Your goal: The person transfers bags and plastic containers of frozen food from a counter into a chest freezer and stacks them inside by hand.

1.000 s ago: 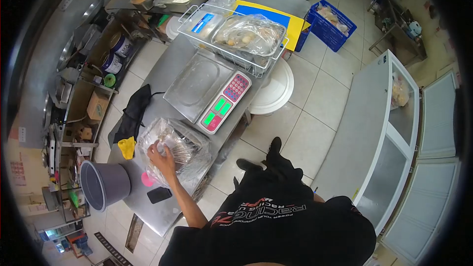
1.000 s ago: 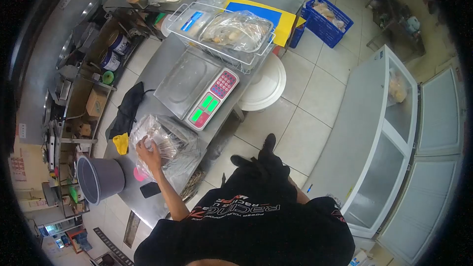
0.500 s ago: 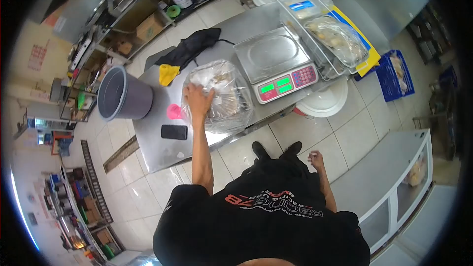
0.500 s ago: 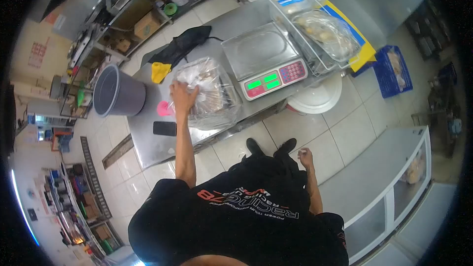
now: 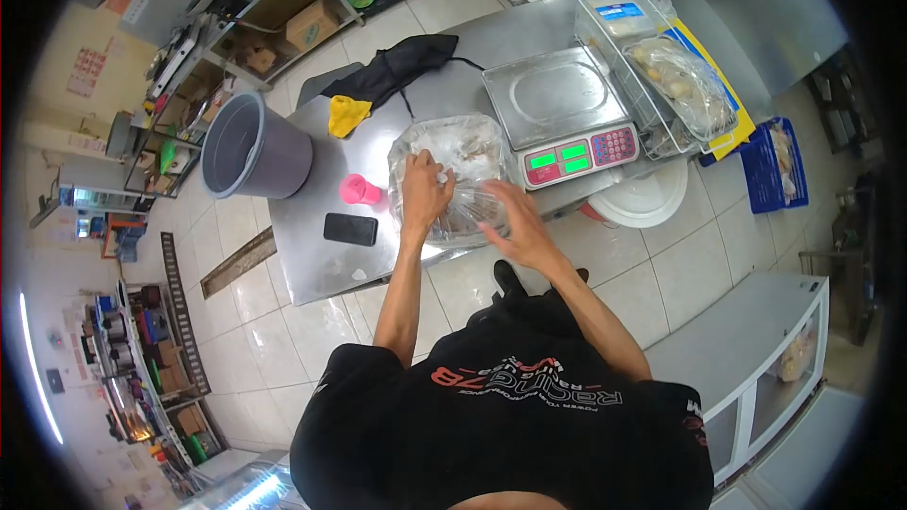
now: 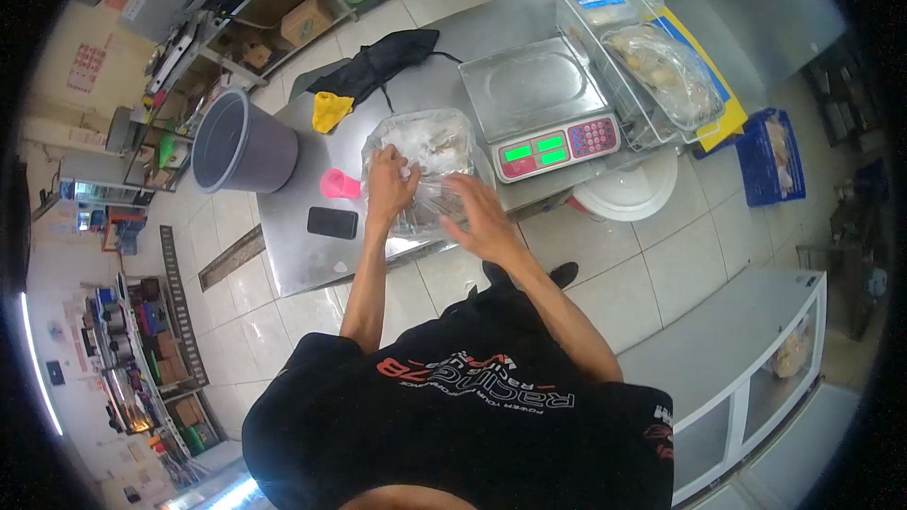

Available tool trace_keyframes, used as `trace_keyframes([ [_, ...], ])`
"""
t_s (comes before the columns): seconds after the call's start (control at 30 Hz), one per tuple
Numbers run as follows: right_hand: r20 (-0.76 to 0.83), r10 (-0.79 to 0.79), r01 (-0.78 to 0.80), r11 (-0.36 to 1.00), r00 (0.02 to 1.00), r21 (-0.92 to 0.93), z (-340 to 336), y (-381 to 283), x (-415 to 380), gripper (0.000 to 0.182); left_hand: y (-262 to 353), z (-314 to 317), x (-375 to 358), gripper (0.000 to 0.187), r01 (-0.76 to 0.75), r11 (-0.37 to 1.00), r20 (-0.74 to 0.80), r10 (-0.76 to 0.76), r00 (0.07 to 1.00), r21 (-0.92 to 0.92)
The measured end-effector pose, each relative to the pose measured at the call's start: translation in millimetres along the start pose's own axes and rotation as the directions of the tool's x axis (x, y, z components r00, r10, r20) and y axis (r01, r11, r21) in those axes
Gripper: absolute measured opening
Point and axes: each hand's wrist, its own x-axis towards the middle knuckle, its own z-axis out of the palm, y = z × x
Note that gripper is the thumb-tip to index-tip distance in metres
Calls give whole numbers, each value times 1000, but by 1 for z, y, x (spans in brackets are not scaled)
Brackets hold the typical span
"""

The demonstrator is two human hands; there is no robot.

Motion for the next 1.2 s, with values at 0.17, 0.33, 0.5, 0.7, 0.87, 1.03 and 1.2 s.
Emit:
trace_keyframes([
  [0.17, 204, 140, -168, 978, 969, 124, 34, 4, 13, 76, 26, -13, -14, 15, -129, 987, 21, 127, 992, 93],
  [0.33, 167, 263, -304, 900, 950, 312, 32, -22, -16, 85, 26, -21, -20, 13, -345, 937, 212, 325, 921, 60],
  [0.5, 229, 457, -511, 769, 860, 385, 19, -39, -38, 58, 29, -5, -40, 16, -306, 936, 431, 353, 830, -177],
  [0.7, 105, 448, -454, 813, 888, 366, -7, -57, -79, 50, 81, -1, -82, 23, 10, 926, 461, 179, 869, -378],
  [0.87, 115, 491, -492, 774, 864, 398, -31, -86, -114, 48, 111, -14, -104, 16, 35, 885, 533, 247, 809, -463],
  [1.03, 1, 538, -463, 724, 843, 512, -53, -108, -172, 45, 145, 4, -133, 13, -91, 851, 601, 437, 669, -518],
  [1.2, -192, 643, -472, 703, 741, 532, -70, -132, -259, 45, 225, 16, -161, 22, -59, 823, 710, 522, 473, -565],
])
